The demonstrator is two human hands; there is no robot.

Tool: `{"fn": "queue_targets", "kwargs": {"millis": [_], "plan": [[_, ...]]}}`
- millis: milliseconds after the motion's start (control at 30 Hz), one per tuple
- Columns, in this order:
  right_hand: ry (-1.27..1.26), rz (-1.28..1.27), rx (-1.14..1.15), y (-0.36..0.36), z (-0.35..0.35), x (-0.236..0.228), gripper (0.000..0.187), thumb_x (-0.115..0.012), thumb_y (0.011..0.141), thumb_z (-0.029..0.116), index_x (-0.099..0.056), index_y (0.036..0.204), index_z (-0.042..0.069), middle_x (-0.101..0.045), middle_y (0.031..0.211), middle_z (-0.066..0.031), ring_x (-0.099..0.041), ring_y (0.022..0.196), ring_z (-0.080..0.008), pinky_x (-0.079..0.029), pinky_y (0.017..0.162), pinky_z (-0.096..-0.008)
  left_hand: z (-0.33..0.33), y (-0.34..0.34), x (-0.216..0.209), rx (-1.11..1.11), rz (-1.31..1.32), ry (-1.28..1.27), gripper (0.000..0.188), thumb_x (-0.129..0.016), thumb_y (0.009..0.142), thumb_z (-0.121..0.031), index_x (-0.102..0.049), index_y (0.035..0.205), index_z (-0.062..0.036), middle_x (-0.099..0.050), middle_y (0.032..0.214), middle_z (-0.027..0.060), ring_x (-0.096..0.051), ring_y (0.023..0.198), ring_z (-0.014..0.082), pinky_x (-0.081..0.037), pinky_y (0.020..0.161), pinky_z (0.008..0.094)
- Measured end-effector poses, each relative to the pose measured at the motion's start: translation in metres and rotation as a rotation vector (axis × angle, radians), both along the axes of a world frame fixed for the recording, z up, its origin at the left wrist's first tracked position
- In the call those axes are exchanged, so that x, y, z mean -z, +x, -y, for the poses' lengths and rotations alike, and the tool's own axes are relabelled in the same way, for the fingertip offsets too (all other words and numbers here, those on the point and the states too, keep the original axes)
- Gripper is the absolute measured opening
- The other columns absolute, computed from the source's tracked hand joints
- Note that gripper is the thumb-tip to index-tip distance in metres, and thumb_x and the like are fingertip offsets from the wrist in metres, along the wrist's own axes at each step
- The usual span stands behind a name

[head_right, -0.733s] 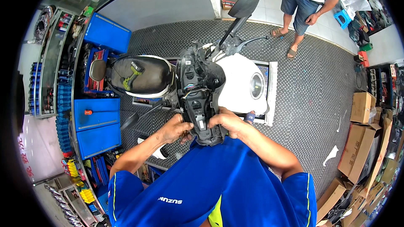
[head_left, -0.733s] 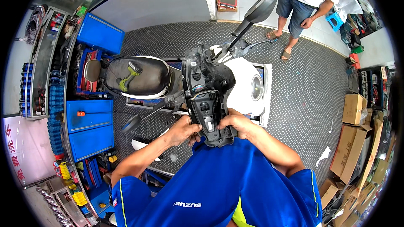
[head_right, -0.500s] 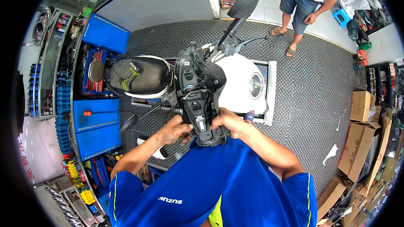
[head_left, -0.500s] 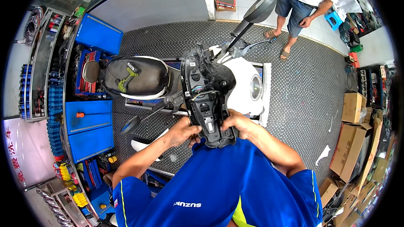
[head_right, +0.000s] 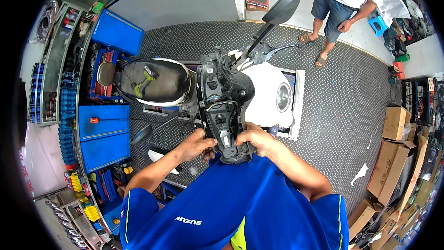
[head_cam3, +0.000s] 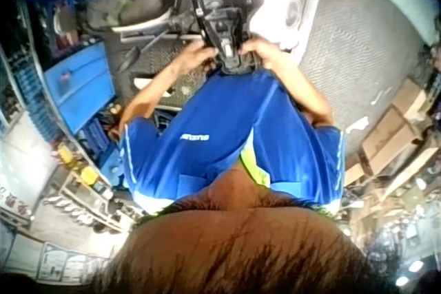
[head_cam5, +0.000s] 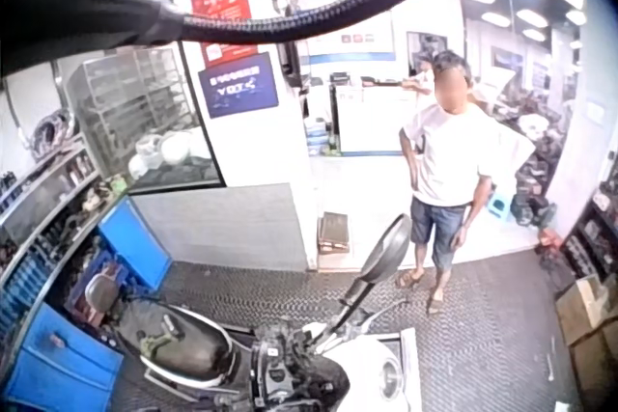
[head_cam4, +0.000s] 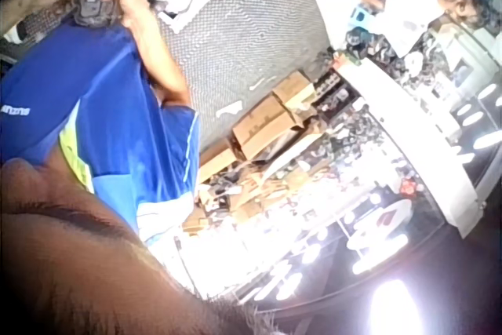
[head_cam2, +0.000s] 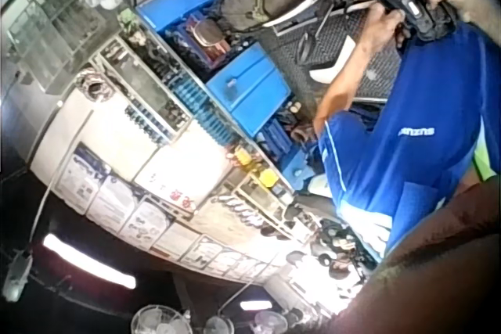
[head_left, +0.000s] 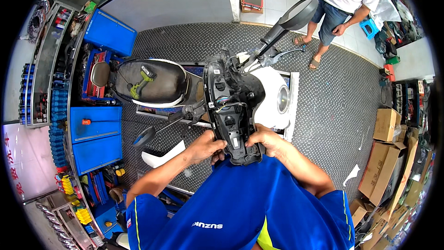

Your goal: The person uses a power drill to remove screws from the front assembly of a motorcycle, then removes the plastic cover by hand to access the internal components.

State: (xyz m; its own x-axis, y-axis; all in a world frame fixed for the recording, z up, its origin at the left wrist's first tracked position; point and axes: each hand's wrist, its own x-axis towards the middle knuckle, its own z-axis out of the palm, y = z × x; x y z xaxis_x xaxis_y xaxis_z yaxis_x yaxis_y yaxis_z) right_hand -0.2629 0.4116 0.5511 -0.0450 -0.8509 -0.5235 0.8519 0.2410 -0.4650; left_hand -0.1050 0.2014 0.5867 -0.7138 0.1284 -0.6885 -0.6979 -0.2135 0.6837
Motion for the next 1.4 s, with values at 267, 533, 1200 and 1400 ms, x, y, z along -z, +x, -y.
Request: {"fn": "queue_targets", "kwargs": {"millis": [267, 533, 1200, 1400], "plan": [[0.13, -0.172, -0.014, 0.006, 0.009, -0.005, 0.048, -0.071, 0.071, 0.004, -0.069, 0.117, -0.009, -0.075, 0.098, -0.0132, -0.069, 0.09, -0.0214, -0.056, 0.083, -0.035, -0.005, -0.009, -0.023, -0.007, 0.128, -0.109, 0.025, -0.06, 0.106, -0.021, -0.067, 0.108, 0.0027, -0.067, 0.076, 0.0075, -0.062, 0.054, 0.0114, -0.05, 0.045, 0.0268], [0.084, -0.115, -0.018, 0.003, 0.005, -0.005, 0.048, -0.069, 0.068, 0.001, -0.07, 0.114, -0.01, -0.075, 0.101, -0.0173, -0.073, 0.085, -0.0226, -0.059, 0.077, -0.0346, -0.004, 0.006, -0.003, -0.051, -0.008, -0.052, 0.022, -0.058, 0.106, -0.017, -0.067, 0.108, 0.0029, -0.066, 0.075, 0.0076, -0.061, 0.055, 0.0109, -0.05, 0.045, 0.0261], [0.033, 0.004, 0.021, 0.001, 0.005, -0.006, 0.053, -0.067, 0.068, -0.001, -0.067, 0.12, -0.014, -0.077, 0.104, -0.0211, -0.077, 0.086, -0.0273, -0.063, 0.084, -0.0372, -0.006, 0.009, -0.001, -0.131, -0.057, 0.061, 0.028, -0.065, 0.105, -0.023, -0.066, 0.112, 0.0047, -0.069, 0.087, 0.0087, -0.067, 0.063, 0.0135, -0.056, 0.05, 0.0281], [0.025, 0.047, 0.024, 0.0, 0.002, -0.013, 0.05, -0.067, 0.068, -0.001, -0.071, 0.117, -0.011, -0.078, 0.102, -0.0199, -0.077, 0.09, -0.0266, -0.063, 0.084, -0.0365, 0.004, -0.001, -0.014, -0.037, -0.09, 0.009, 0.047, -0.072, 0.102, -0.041, -0.066, 0.113, 0.0046, -0.07, 0.083, 0.009, -0.069, 0.062, 0.0149, -0.057, 0.053, 0.0286]]}}
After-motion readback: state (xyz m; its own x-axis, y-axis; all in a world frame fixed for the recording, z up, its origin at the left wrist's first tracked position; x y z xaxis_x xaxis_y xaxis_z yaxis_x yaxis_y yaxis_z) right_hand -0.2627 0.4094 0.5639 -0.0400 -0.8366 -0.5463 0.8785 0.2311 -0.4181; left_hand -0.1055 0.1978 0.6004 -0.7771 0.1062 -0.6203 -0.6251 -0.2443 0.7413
